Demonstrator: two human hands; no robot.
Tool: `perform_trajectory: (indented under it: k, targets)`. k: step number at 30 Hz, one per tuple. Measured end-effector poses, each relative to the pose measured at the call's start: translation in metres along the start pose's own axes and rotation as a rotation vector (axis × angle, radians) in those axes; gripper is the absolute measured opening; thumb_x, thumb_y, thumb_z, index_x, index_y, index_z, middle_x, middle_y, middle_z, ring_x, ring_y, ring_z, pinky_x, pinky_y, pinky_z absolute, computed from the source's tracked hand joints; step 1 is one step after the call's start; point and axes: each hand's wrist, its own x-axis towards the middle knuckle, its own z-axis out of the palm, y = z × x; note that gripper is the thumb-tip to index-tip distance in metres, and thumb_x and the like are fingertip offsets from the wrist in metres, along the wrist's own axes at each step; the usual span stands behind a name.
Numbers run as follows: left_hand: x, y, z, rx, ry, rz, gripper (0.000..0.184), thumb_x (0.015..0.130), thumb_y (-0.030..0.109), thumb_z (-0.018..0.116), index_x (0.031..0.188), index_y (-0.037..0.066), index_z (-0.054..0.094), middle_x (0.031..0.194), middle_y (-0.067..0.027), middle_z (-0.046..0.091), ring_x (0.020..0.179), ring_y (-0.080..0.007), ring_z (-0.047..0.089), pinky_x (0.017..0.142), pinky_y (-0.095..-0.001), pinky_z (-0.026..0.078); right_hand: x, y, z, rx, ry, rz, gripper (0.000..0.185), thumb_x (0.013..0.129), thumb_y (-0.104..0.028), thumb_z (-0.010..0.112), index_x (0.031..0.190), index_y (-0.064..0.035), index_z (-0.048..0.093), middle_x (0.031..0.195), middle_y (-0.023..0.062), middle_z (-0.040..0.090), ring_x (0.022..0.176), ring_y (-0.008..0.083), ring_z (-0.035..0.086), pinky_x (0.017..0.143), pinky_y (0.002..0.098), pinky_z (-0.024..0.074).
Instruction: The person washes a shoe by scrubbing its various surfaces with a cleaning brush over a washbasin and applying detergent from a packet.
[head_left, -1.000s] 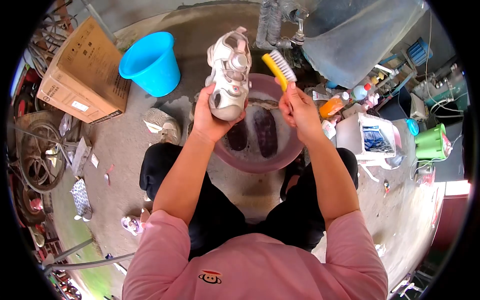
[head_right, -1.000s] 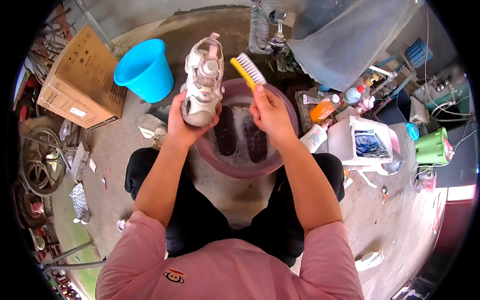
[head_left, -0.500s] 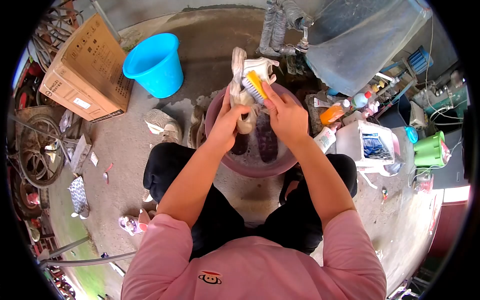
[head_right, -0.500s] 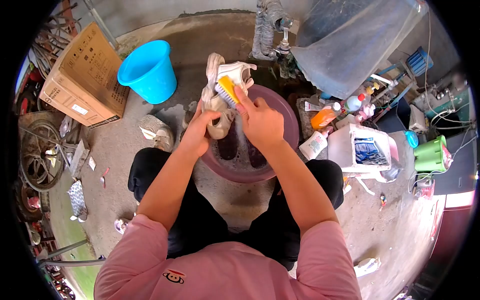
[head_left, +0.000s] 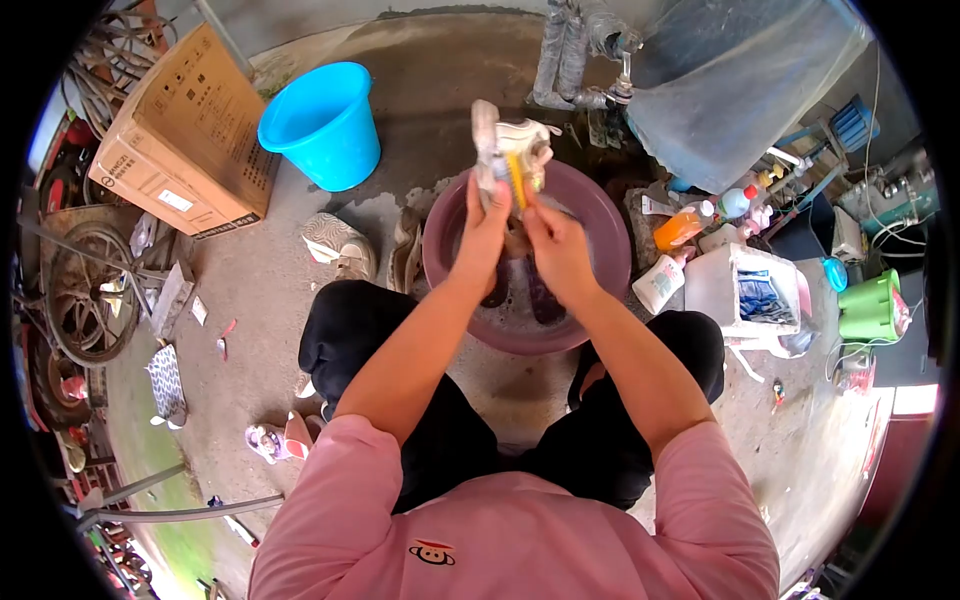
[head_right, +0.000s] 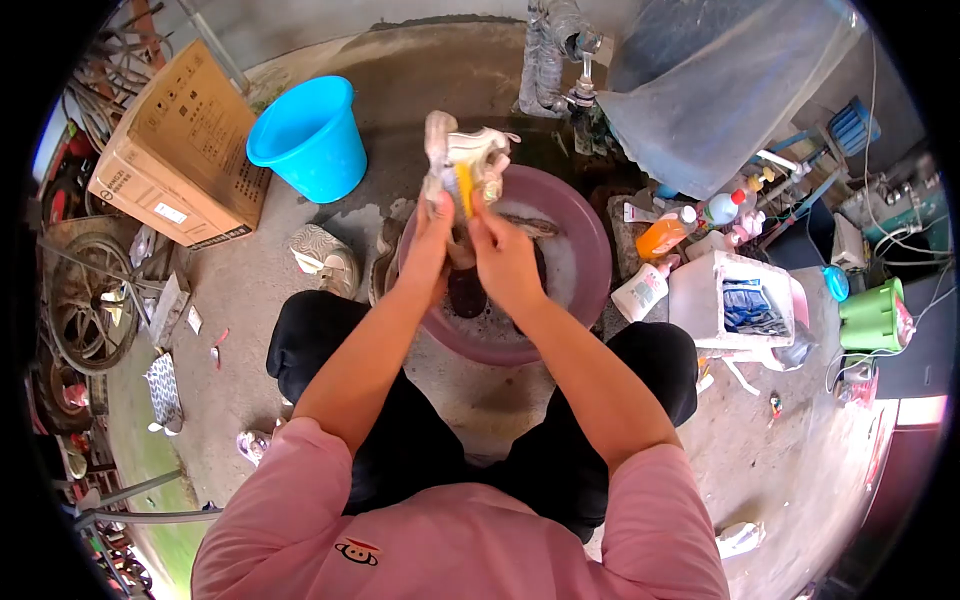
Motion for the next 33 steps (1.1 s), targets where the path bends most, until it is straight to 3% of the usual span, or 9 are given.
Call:
perform_trajectory:
  k: [2, 4, 9, 15, 18, 23, 26, 30, 33]
  targets:
    - [0.003, 0.029, -0.006, -0.024, 0.088, -0.185, 0.06, 0.088, 0.049, 0.043, 0.134, 0.013, 0.027, 0.125, -0.0081, 0.042, 0.113, -0.0198, 0.043, 0.093, -0.0338, 0.036, -0.02, -0.01, 0.0, 0.003, -0.099, -0.024, 0.035, 0.089, -0.018, 0.049, 0.122, -0.0053, 0.047, 0.094, 0.0201, 0.061, 0.078, 0.009, 0.054, 0.071, 0.0245, 0.0427]
    - [0.02, 0.027, -0.023, -0.167, -0.053, -0.014, 0.059, 0.087, 0.053, 0.04, 0.129, 0.011, 0.034, 0.116, -0.0084, 0.05, 0.104, -0.0187, 0.05, 0.089, -0.0349, 0.039, -0.036, -0.017, 0.003, 0.053, -0.178, -0.027, 0.036, 0.09, -0.019, 0.048, 0.123, -0.0057, 0.047, 0.099, 0.0214, 0.06, 0.083, 0.0099, 0.056, 0.073, 0.0246, 0.043]
    - [-0.001, 0.015, -0.001, -0.048, 0.034, -0.034, 0.064, 0.086, 0.054, 0.041, 0.13, 0.009, 0.033, 0.126, -0.0073, 0.042, 0.111, -0.0185, 0.044, 0.093, -0.0336, 0.036, 0.002, -0.009, 0.0, -0.08, -0.003, -0.016, 0.033, 0.087, -0.02, 0.051, 0.118, -0.0083, 0.052, 0.082, 0.0218, 0.059, 0.064, 0.0239, 0.059, 0.061, 0.0297, 0.0448]
    - [0.016, 0.02, -0.027, -0.239, -0.026, -0.161, 0.064, 0.084, 0.057, 0.041, 0.122, 0.007, 0.044, 0.11, -0.008, 0.055, 0.102, -0.0212, 0.052, 0.09, -0.0347, 0.04, -0.026, -0.011, 0.008, -0.048, 0.006, -0.205, 0.034, 0.086, -0.018, 0.053, 0.119, -0.013, 0.052, 0.088, 0.0211, 0.059, 0.072, 0.0352, 0.059, 0.06, 0.0353, 0.0464]
    - [0.019, 0.027, -0.034, -0.243, -0.059, -0.165, 0.064, 0.083, 0.058, 0.043, 0.121, 0.007, 0.045, 0.11, -0.0082, 0.055, 0.102, -0.0216, 0.052, 0.09, -0.036, 0.039, -0.034, -0.016, 0.006, -0.139, -0.062, -0.198, 0.035, 0.084, -0.016, 0.055, 0.119, -0.0165, 0.052, 0.087, 0.0205, 0.059, 0.073, 0.0351, 0.06, 0.062, 0.0375, 0.0469]
    - [-0.02, 0.016, 0.012, -0.316, -0.024, -0.243, 0.064, 0.082, 0.057, 0.046, 0.126, 0.011, 0.04, 0.121, -0.0048, 0.048, 0.111, -0.0194, 0.045, 0.095, -0.0368, 0.035, 0.013, 0.0, -0.009, -0.407, 0.169, -0.176, 0.034, 0.084, -0.019, 0.053, 0.118, -0.0199, 0.053, 0.073, 0.0178, 0.06, 0.065, 0.035, 0.059, 0.053, 0.0392, 0.0452]
    - [-0.007, 0.016, -0.006, -0.381, -0.026, -0.396, 0.066, 0.082, 0.059, 0.043, 0.126, 0.011, 0.039, 0.122, -0.0063, 0.047, 0.114, -0.021, 0.044, 0.096, -0.0379, 0.034, 0.001, 0.012, -0.002, -0.246, 0.101, -0.233, 0.034, 0.084, -0.019, 0.053, 0.119, -0.0181, 0.053, 0.074, 0.019, 0.059, 0.064, 0.0361, 0.058, 0.054, 0.0396, 0.0449]
    - [0.008, 0.041, -0.032, -0.292, -0.117, -0.261, 0.07, 0.082, 0.062, 0.037, 0.121, 0.005, 0.043, 0.115, -0.0106, 0.052, 0.107, -0.0253, 0.05, 0.094, -0.04, 0.037, -0.032, -0.014, 0.005, -0.117, -0.087, -0.214, 0.034, 0.084, -0.02, 0.054, 0.118, -0.0198, 0.053, 0.072, 0.0194, 0.058, 0.062, 0.036, 0.057, 0.055, 0.0403, 0.0451]
    - [-0.006, 0.029, -0.011, -0.341, -0.076, -0.339, 0.059, 0.084, 0.055, 0.045, 0.121, 0.009, 0.044, 0.117, -0.0085, 0.051, 0.108, -0.0235, 0.049, 0.094, -0.0403, 0.038, -0.005, -0.004, -0.003, -0.283, 0.038, -0.283, 0.034, 0.084, -0.022, 0.054, 0.118, -0.0216, 0.053, 0.068, 0.0182, 0.058, 0.06, 0.0354, 0.056, 0.053, 0.0411, 0.0444]
